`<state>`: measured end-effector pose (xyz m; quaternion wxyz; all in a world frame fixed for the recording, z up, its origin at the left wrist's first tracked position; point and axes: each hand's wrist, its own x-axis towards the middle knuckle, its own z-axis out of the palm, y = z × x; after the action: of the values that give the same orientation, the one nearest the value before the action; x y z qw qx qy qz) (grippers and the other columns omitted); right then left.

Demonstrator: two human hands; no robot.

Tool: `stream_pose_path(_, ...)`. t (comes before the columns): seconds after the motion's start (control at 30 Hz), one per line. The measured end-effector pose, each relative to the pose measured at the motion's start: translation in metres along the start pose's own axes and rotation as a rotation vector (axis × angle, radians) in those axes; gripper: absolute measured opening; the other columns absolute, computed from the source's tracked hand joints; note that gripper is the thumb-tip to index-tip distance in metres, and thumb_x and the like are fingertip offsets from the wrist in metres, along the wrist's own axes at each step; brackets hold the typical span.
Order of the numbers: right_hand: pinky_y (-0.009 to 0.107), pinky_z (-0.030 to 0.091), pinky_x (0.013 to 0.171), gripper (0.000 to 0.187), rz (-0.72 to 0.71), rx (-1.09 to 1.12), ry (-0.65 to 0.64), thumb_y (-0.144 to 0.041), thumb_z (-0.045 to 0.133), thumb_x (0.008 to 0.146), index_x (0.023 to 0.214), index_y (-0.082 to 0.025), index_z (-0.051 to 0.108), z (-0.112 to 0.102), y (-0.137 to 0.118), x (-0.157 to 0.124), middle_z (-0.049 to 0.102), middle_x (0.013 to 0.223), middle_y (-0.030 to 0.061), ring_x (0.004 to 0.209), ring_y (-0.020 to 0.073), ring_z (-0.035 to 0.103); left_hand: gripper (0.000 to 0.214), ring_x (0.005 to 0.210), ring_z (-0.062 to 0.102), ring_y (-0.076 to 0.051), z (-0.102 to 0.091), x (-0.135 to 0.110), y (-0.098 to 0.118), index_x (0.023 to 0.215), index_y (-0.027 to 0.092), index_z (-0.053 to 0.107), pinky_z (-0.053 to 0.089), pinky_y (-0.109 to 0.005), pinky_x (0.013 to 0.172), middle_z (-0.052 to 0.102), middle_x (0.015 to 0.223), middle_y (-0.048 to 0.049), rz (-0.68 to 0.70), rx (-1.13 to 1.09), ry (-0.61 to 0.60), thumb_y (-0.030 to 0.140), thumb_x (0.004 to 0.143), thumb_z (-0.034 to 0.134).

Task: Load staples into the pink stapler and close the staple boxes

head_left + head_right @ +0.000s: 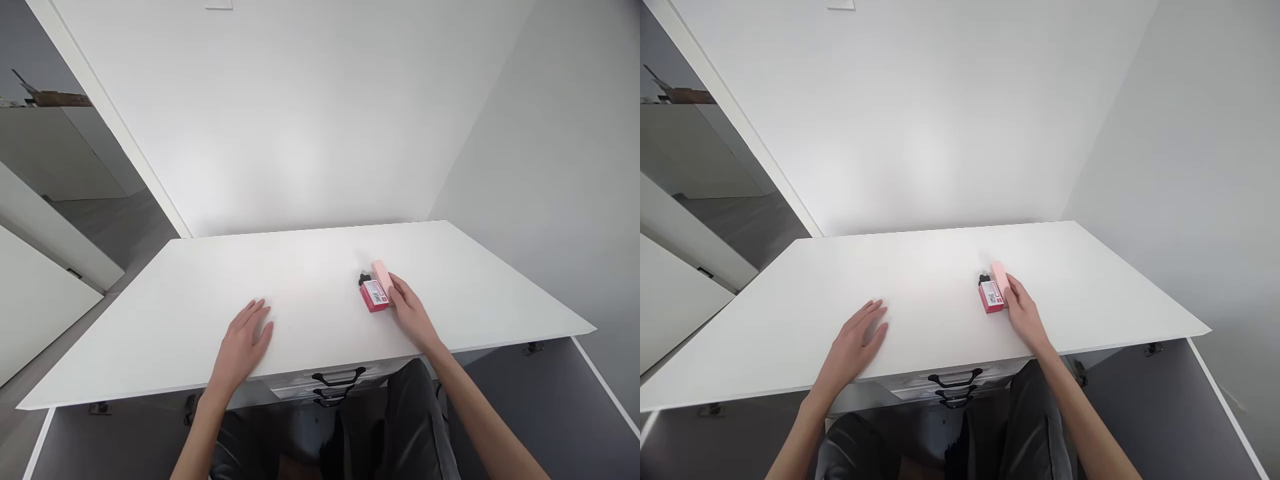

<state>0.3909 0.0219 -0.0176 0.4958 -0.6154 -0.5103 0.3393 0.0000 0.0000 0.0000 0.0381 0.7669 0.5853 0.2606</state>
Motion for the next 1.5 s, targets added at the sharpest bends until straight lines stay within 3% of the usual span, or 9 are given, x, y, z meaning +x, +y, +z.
stream_pose_path(0.23,0.051,0.043,0.12,0.055,-0.055,0.094,-0.105,-0.055,0.049,0.101,0.15,-0.03,0.054,0.048,-0.02,-0.01,0.058,0.155,0.0053,0.142,0.0297,0.055,0.045,0.149,0.047,-0.029,-0.001,0.0,0.001,0.136,0.027,0.064,0.044,-0.053,0.121,0.058,0.154,-0.0036,-0.008,-0.003,-0.006,0.052,0.104,0.046)
stream_pose_path(0.4,0.048,0.042,0.123,0.057,-0.124,0.198,-0.258,-0.055,0.06,0.098,0.15,-0.032,0.053,0.073,-0.023,-0.016,0.053,0.159,0.0041,0.146,0.0267,0.051,0.044,0.148,0.047,-0.03,-0.001,-0.001,0.0,0.135,0.026,0.065,0.045,-0.054,0.12,0.058,0.154,-0.0042,-0.014,-0.017,-0.01,0.052,0.104,0.046)
stream_pose_path(0.57,0.051,0.04,0.124,0.057,-0.074,0.159,-0.276,-0.057,0.059,0.099,0.151,-0.032,0.052,0.063,-0.015,-0.02,0.048,0.163,0.0049,0.149,0.0273,0.048,0.044,0.148,0.048,-0.03,-0.001,-0.001,0.002,0.134,0.026,0.066,0.045,-0.054,0.119,0.058,0.154,-0.0044,-0.021,-0.023,-0.01,0.051,0.104,0.046)
stream_pose_path(0.83,0.051,0.045,0.12,0.046,-0.103,0.071,-0.236,-0.053,0.057,0.1,0.14,-0.031,0.06,0.038,-0.001,-0.029,0.06,0.152,0.0071,0.141,0.0285,0.056,0.043,0.146,0.049,-0.031,0.001,0.002,0.0,0.132,0.027,0.066,0.044,-0.055,0.12,0.061,0.15,-0.0056,0.013,-0.026,0.008,0.051,0.103,0.046)
stream_pose_path(1.0,0.052,0.047,0.117,0.041,-0.128,0.041,-0.205,-0.049,0.056,0.101,0.136,-0.03,0.062,0.041,-0.002,-0.03,0.063,0.148,0.0079,0.135,0.0287,0.061,0.044,0.143,0.051,-0.028,-0.001,0.02,0.028,0.141,0.029,0.057,0.046,-0.049,0.118,0.057,0.152,-0.0055,0.104,-0.103,-0.008,0.049,0.103,0.049)
stream_pose_path(1.23,0.048,0.052,0.112,0.035,-0.143,0.082,-0.181,-0.048,0.057,0.099,0.127,-0.03,0.066,0.04,-0.005,-0.028,0.068,0.142,0.0073,0.13,0.0275,0.065,0.074,0.14,0.051,-0.035,0.006,0.066,0.08,0.151,0.031,0.045,0.047,-0.053,0.113,0.053,0.152,-0.0106,0.273,-0.13,-0.193,0.058,0.087,0.07)
stream_pose_path(1.37,0.048,0.052,0.111,0.034,-0.151,0.098,-0.186,-0.048,0.057,0.099,0.126,-0.029,0.067,0.04,-0.008,-0.027,0.072,0.134,0.0078,0.126,0.0274,0.068,0.094,0.131,0.057,-0.039,0.016,0.082,0.084,0.152,0.028,0.043,0.051,-0.055,0.105,0.059,0.143,-0.0125,0.219,-0.103,-0.277,0.06,0.073,0.082)
stream_pose_path(1.5,0.048,0.052,0.11,0.033,-0.154,0.121,-0.187,-0.047,0.057,0.099,0.124,-0.029,0.068,0.039,-0.009,-0.026,0.074,0.131,0.0076,0.124,0.0271,0.069,0.096,0.126,0.061,-0.039,0.023,0.087,0.083,0.152,0.026,0.042,0.054,-0.052,0.099,0.065,0.138,-0.0122,0.153,-0.12,-0.355,0.054,0.07,0.084)
